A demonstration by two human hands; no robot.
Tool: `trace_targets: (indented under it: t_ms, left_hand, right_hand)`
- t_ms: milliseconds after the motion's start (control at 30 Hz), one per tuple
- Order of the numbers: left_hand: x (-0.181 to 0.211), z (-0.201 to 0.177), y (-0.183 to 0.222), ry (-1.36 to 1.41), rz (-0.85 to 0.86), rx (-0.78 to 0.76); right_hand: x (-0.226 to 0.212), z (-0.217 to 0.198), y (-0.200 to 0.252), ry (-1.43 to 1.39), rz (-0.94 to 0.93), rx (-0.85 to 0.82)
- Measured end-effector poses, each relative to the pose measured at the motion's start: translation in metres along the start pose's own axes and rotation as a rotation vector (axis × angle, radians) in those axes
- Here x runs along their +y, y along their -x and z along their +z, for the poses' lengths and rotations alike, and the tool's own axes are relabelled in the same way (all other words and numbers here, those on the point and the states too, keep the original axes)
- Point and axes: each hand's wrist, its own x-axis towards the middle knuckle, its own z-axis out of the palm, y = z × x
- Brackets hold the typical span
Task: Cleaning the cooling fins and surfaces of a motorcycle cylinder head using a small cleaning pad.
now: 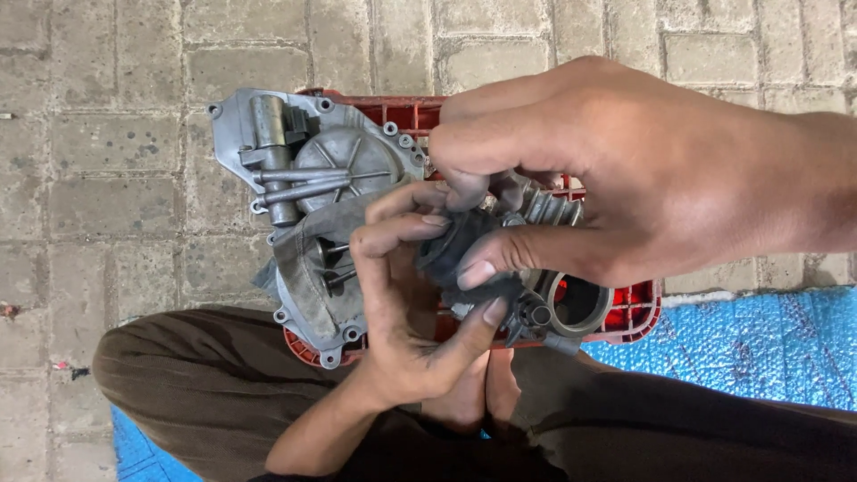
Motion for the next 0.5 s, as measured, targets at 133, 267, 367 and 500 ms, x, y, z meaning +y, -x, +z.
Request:
trace_targets:
  t_ms: [133, 267, 367, 500]
  left_hand:
    - [0.005, 0.014, 0.001, 0.021, -0.019, 0.097]
    - [0.011, 0.007, -0.002, -0.103, 0.017, 0.031]
    - [0.014, -0.005, -0.006, -0.134, -0.004, -0.063]
    - [0.009, -0.009, -0.005, -0.067, -0.007, -0.1]
  right_hand:
    - [0.003, 0.0, -0.001, -0.017, -0.015, 0.002]
    - [0.003, -0.005, -0.003, -0.055, -0.058, -0.03]
    - [0.0, -0.006, -0.006, -0.05, -0.061, -0.037]
    - [-0.007, -0.012, -0.006, 0.053, -0.041, -0.059]
